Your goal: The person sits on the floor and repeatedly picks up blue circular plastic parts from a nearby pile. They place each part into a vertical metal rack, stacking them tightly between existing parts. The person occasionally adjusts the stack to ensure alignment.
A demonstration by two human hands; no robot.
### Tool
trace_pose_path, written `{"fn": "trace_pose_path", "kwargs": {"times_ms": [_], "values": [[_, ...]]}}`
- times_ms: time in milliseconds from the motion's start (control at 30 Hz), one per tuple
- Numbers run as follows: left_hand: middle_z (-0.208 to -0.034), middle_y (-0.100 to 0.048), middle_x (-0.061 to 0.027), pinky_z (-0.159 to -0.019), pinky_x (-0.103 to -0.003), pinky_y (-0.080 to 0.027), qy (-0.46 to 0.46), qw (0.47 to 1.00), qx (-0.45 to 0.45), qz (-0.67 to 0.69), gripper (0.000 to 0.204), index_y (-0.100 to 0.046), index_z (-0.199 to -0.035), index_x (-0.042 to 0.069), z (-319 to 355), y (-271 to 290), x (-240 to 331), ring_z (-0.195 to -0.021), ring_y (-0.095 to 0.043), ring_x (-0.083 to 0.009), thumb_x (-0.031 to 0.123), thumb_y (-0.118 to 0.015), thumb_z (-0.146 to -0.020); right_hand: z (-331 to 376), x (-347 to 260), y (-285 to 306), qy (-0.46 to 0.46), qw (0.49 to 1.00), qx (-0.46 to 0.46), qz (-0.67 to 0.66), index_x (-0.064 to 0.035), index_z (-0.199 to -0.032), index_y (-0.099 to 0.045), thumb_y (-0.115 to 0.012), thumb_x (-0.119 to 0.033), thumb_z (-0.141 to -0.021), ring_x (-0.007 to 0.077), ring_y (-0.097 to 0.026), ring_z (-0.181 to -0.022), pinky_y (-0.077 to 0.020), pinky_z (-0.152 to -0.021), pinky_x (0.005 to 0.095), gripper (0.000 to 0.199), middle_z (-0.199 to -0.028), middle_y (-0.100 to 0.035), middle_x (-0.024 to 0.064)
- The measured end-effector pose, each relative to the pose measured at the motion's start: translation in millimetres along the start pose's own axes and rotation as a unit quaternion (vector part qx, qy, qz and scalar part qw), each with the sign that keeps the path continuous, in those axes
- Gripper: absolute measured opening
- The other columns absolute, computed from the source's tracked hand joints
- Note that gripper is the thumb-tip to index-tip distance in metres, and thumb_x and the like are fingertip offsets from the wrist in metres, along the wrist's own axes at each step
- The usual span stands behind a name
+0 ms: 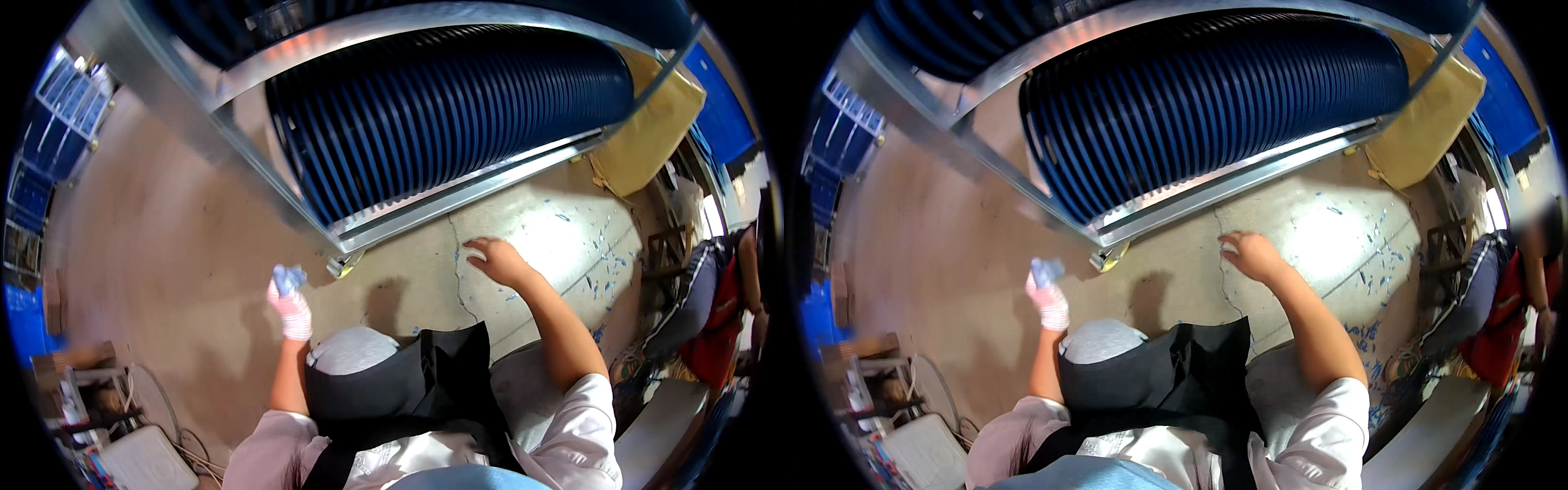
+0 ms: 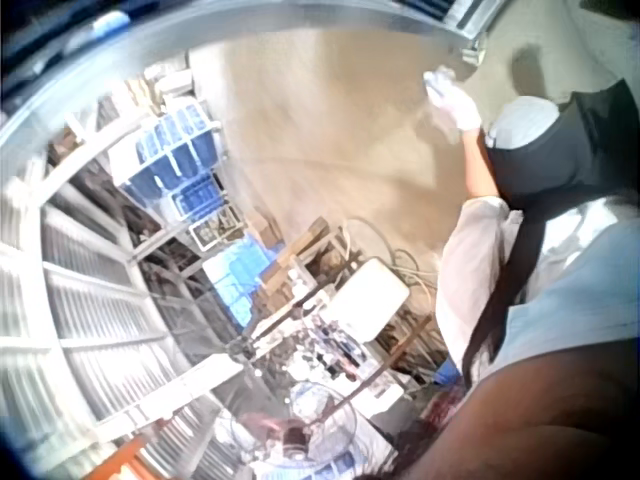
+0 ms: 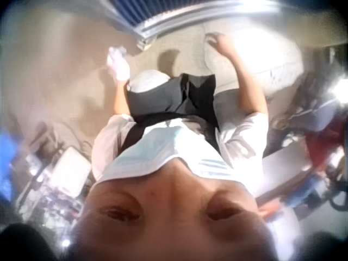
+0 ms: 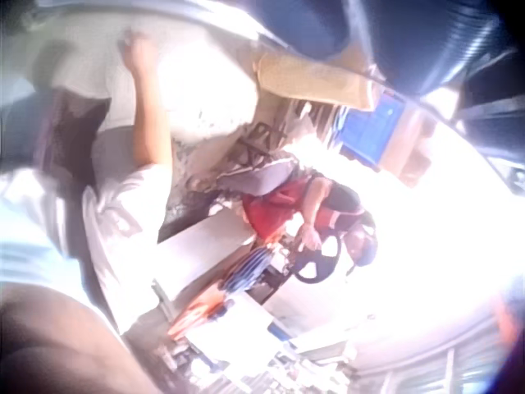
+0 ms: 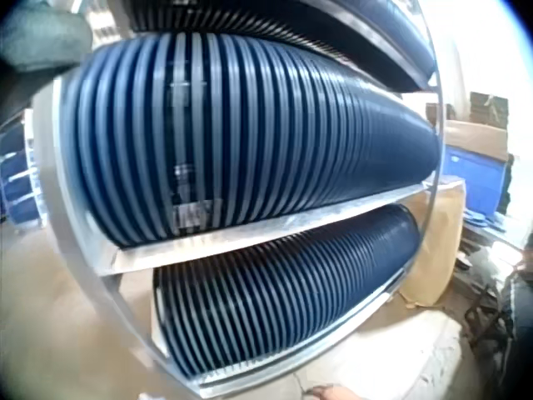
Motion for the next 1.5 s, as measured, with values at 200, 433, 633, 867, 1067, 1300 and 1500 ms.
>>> {"fn": "trace_pose_path", "kwargs": {"times_ms": [200, 433, 633, 867, 1067, 1300, 1500], "values": [[-0.060, -0.055, -0.0028, -0.055, -0.031, -0.041, -0.045, 0.946, -0.236, -0.220, 0.047, -0.060, -0.068, 0.007, 15.8, -28.4, 30.6, -0.057, -0.053, -0.0136, 0.041, -0.052, -0.099, 55.4, -15.8, -28.0, 0.032, 0.985, -0.148, 0.084, -0.0142, -0.133, -0.056, -0.061, -0.039, -0.092, 0.0306, -0.057, -0.119, -0.0440, -0.101, 0.0419, 0.048, -0.133, -0.059, 0.0111], [-0.079, -0.069, -0.0122, -0.066, -0.039, -0.050, -0.376, 0.749, -0.429, -0.336, 0.026, -0.071, -0.095, 0.005, 77.0, -182.9, 150.8, -0.069, -0.065, -0.0315, 0.026, -0.056, -0.095, 127.9, -34.7, -6.6, 0.070, 0.994, -0.083, 0.018, -0.0163, -0.136, -0.053, -0.062, -0.041, -0.090, 0.0294, -0.055, -0.124, -0.0414, -0.103, 0.0429, 0.053, -0.136, -0.056, 0.0088], [-0.127, -0.058, -0.0216, -0.101, -0.048, -0.040, -0.353, 0.604, -0.554, -0.452, 0.057, -0.053, -0.134, 0.007, 169.9, -302.4, 121.5, -0.118, -0.054, -0.0380, 0.045, -0.055, -0.091, 142.2, 74.4, -23.7, -0.117, 0.980, -0.152, -0.049, -0.0179, -0.136, -0.053, -0.063, -0.044, -0.089, 0.0311, -0.062, -0.112, -0.0503, -0.089, 0.0448, 0.055, -0.122, -0.064, 0.0108], [-0.153, -0.029, -0.0227, -0.115, -0.057, -0.019, -0.509, 0.565, -0.369, -0.535, 0.068, -0.044, -0.144, 0.014, 174.2, -416.0, 183.2, -0.141, -0.023, -0.0470, 0.036, -0.064, -0.082, 165.8, 207.5, -20.4, -0.215, 0.968, -0.088, -0.090, -0.0149, -0.136, -0.052, -0.060, -0.044, -0.091, 0.0347, -0.059, -0.115, -0.0494, -0.094, 0.0456, 0.054, -0.123, -0.064, 0.0140], [-0.160, -0.017, -0.0194, -0.117, -0.056, -0.013, -0.379, 0.583, -0.184, -0.695, 0.077, -0.022, -0.155, 0.020, 51.2, -479.1, 185.5, -0.146, -0.016, -0.0428, 0.051, -0.052, -0.091, 184.1, 245.4, -2.3, -0.212, 0.960, -0.040, -0.175, -0.0110, -0.138, -0.051, -0.059, -0.044, -0.093, 0.0355, -0.055, -0.121, -0.0449, -0.101, 0.0440, 0.057, -0.131, -0.059, 0.0169], [-0.162, -0.011, -0.0181, -0.117, -0.057, -0.008, -0.323, 0.542, -0.204, -0.748, 0.085, -0.016, -0.157, 0.021, 46.1, -481.6, 165.6, -0.148, -0.010, -0.0418, 0.059, -0.050, -0.089, 250.1, 283.9, 38.8, -0.232, 0.940, 0.104, -0.226, -0.0092, -0.137, -0.051, -0.062, -0.040, -0.091, 0.0356, -0.053, -0.123, -0.0444, -0.102, 0.0430, 0.056, -0.132, -0.058, 0.0178], [-0.162, -0.009, -0.0172, -0.117, -0.058, -0.009, -0.308, 0.529, -0.205, -0.764, 0.085, -0.015, -0.157, 0.021, 43.3, -483.5, 160.1, -0.148, -0.009, -0.0410, 0.059, -0.050, -0.088, 292.9, 325.5, 28.6, -0.297, 0.916, 0.100, -0.250, -0.0064, -0.134, -0.054, -0.062, -0.041, -0.091, 0.0361, -0.058, -0.118, -0.0455, -0.101, 0.0424, 0.057, -0.129, -0.061, 0.0189]]}}
Point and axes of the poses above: each hand's wrist, its own z-axis away from the middle knuckle, its own y-axis out of the back of the hand, x = y × z, the point moved 10 cm from there along -z, towards the middle knuckle
